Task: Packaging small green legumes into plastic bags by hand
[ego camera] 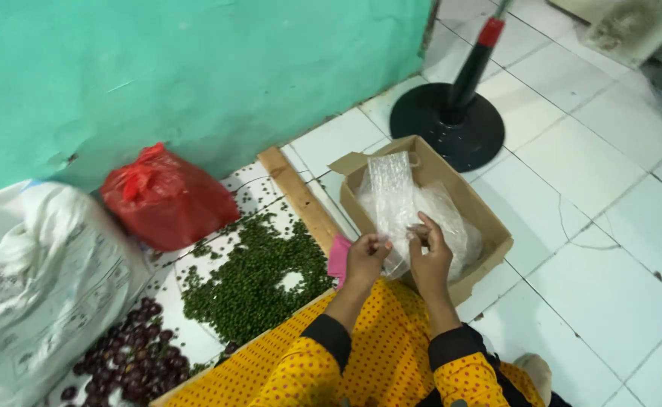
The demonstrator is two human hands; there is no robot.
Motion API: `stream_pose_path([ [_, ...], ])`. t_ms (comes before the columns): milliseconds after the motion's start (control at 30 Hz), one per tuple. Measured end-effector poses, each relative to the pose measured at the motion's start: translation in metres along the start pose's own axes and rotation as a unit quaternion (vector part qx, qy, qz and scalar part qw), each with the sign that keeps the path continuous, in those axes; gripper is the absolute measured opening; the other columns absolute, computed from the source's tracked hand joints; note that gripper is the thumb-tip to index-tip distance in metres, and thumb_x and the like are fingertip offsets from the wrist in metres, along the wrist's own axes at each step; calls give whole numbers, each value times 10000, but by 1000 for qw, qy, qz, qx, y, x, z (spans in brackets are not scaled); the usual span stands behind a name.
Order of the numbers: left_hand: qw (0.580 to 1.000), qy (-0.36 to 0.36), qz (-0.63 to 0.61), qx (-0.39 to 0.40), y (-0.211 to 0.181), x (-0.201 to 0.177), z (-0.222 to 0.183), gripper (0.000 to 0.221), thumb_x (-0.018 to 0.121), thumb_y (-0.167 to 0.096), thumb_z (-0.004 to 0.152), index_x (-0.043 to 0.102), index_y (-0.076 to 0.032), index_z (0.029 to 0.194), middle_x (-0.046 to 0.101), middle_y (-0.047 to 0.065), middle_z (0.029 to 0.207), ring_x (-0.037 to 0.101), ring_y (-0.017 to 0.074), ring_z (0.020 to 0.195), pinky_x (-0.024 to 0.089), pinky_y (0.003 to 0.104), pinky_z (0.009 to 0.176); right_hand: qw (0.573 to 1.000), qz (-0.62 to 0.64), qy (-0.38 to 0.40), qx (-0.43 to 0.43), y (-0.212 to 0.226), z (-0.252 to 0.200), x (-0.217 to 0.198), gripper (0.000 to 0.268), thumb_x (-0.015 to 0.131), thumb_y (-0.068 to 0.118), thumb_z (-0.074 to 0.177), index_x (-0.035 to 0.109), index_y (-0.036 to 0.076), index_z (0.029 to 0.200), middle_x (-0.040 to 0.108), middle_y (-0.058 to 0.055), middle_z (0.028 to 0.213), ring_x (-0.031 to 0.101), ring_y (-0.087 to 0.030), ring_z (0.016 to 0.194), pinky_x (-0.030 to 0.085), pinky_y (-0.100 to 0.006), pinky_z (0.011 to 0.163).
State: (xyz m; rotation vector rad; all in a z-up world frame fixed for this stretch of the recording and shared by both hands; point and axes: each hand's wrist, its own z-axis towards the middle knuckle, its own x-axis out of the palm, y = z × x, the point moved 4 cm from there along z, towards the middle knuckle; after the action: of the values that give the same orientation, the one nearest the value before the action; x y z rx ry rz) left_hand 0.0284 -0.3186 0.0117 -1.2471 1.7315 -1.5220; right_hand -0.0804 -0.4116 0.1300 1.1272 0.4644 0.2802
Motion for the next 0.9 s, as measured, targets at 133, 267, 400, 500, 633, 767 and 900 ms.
stream_pose_path([
  [133,998,-25,-22,52,4,-81,3,194,763,20,801,733,-28,986,634,25,709,621,103,692,546,238,648,998,27,50,14,24,-31,41,540,669,-62,876,646,94,1392,766,-141,972,693,-223,838,558,-363,799],
  [267,995,-86,-48,1,-51,-170,-20,343,755,-189,901,657,-57,1202,678,120,1020,663,193,844,541,271,639,982,90,166,14,29,-69,93,549,659,-39,883,646,127,1406,785,-131,1003,747,-233,930,586,-390,872],
  [400,971,-237,-37,21,-80,-271,-26,460,696,-392,978,662,-26,1255,685,131,1089,645,203,911,536,308,712,954,95,285,-12,41,-101,140,493,710,-29,862,706,118,1333,808,-116,973,777,-237,944,599,-370,879],
  [500,963,-269,-5,35,-59,-333,-26,272,778,-309,915,756,-163,1143,742,19,940,649,109,815,526,247,637,929,102,355,32,32,-124,160,495,672,-29,904,704,160,1360,809,-113,975,780,-250,957,603,-386,889],
  [633,933,-343,73,84,-124,-333,-102,162,820,-183,850,810,-140,1006,682,24,713,611,107,654,502,275,552,898,-33,439,-14,51,-134,181,552,717,193,961,551,153,1486,600,-123,1384,541,-367,1339,475,-551,1098],
  [767,907,-405,56,95,-124,-313,-154,144,771,-127,853,731,-111,990,677,48,804,665,162,774,545,306,663,919,35,390,-52,72,-158,199,345,829,281,891,732,150,1195,675,-28,1067,664,-234,1043,592,-374,847],
  [900,944,-304,116,54,-98,-279,-186,240,711,-94,926,697,-136,1162,744,137,1014,726,335,1039,594,436,877,912,93,392,76,42,-201,228,263,912,274,795,806,143,996,732,-3,794,706,-104,750,623,-257,623],
])
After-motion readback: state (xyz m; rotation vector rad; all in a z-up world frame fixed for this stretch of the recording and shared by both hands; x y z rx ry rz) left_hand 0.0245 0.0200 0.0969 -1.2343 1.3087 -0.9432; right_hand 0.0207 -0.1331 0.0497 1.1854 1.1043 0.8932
